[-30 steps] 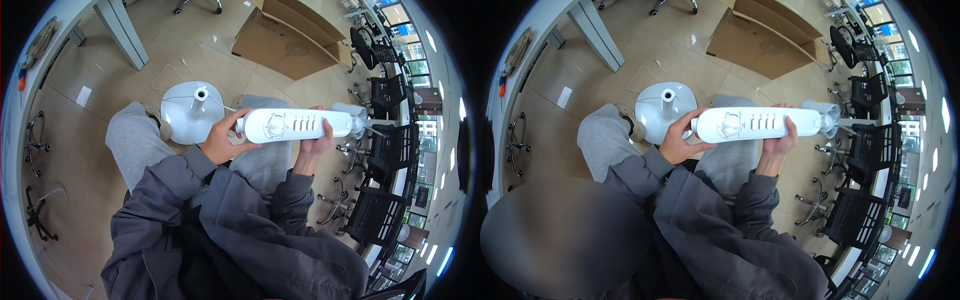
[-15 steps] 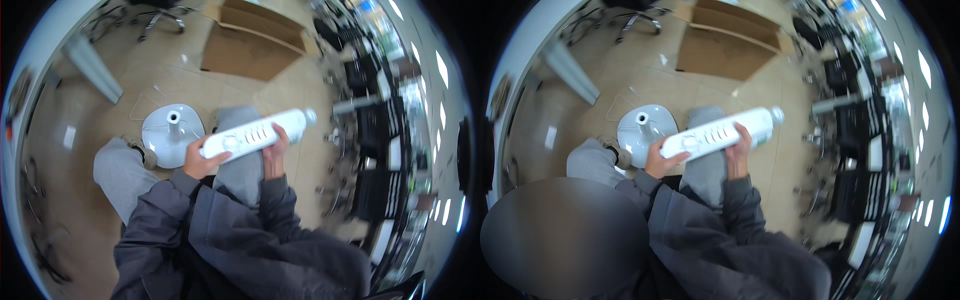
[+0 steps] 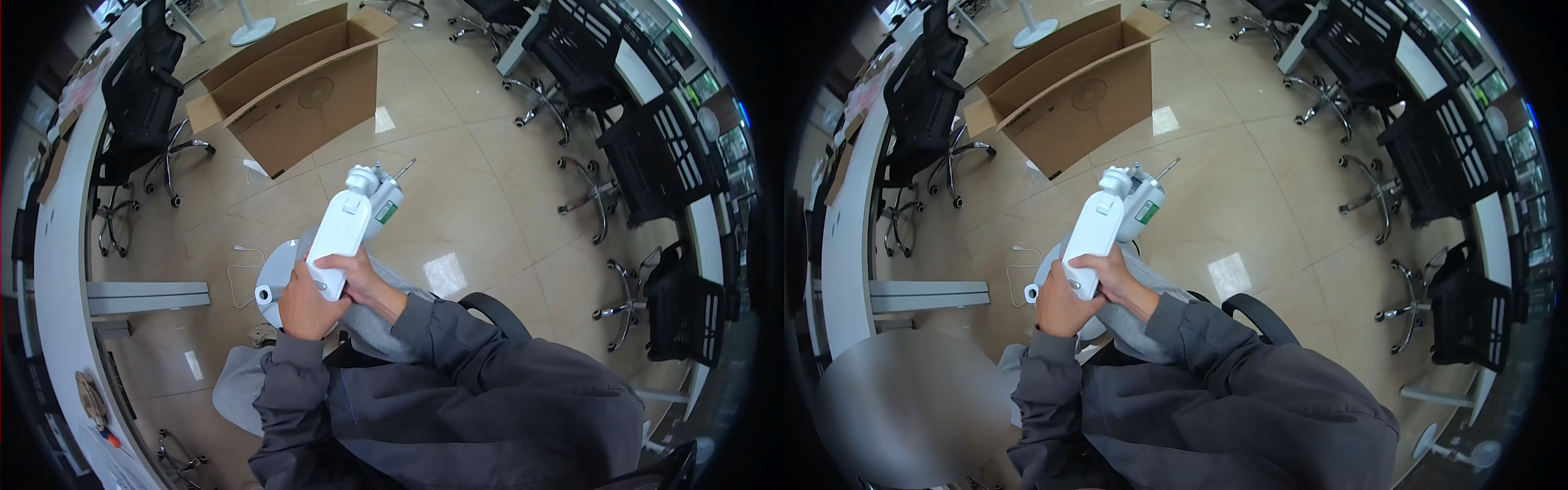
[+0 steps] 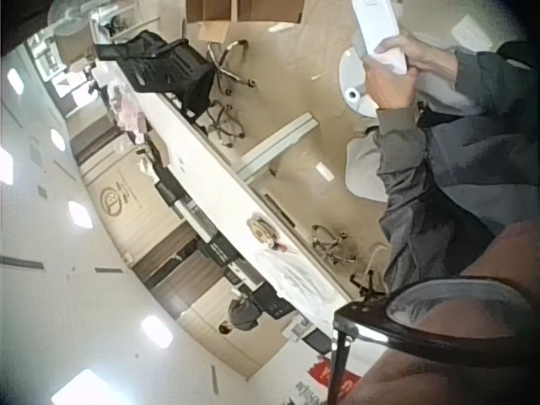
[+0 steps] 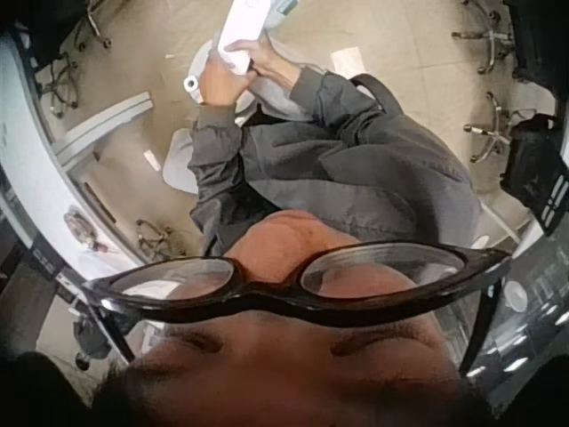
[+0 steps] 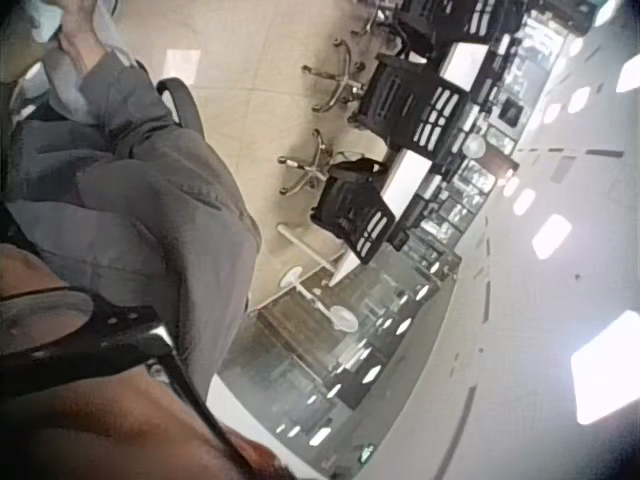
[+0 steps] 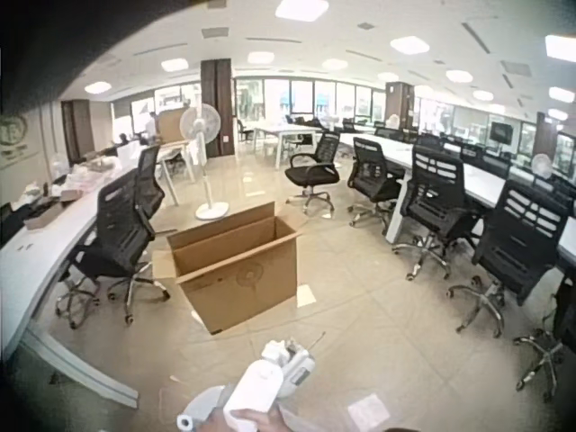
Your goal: The person disassembles an electric fan by loosening screws with a screwdriver, pulling out the power cord, and separating the motor assembly and pole.
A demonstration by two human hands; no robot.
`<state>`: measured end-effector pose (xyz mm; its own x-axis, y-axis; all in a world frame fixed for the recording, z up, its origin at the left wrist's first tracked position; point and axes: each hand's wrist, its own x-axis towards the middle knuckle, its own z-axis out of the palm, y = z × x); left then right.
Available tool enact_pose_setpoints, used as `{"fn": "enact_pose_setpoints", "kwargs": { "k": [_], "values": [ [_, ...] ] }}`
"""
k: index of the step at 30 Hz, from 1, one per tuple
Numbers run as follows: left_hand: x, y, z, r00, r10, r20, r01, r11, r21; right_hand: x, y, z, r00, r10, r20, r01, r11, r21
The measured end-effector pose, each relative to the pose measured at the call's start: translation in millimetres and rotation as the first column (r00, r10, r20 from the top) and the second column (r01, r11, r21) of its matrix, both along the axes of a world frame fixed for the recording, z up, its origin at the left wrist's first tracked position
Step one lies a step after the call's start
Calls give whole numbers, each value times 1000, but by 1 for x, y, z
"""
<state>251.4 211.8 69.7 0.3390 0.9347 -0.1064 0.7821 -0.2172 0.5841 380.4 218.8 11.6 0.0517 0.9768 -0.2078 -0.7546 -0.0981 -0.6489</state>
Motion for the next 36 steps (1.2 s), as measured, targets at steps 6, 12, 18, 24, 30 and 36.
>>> {"fn": "enact_pose_setpoints", "kwargs": {
  "k": [6,12,18,24,30,36],
  "values": [
    [-39,-8,-12,991,131,-38,-130,991,12,-31,-13,-10,949,92,302,-99,995,7],
    [-72,-40,-13,977,205,61,-207,978,20,100,-2,-47,698,619,359,-441,767,-466],
    [-63,-50,-31,969,208,135,-206,978,-35,74,28,-138,989,138,52,-134,989,-59],
    [-68,-53,-37,942,255,216,-235,965,-115,59,47,-125,975,173,-141,-167,984,59],
    [-79,-64,-54,925,229,303,-191,970,-150,65,42,-80,982,185,-46,-176,973,152],
    [-82,-73,-67,895,210,394,-167,976,-139,89,36,-26,873,26,487,-177,947,267]
  ]
}}
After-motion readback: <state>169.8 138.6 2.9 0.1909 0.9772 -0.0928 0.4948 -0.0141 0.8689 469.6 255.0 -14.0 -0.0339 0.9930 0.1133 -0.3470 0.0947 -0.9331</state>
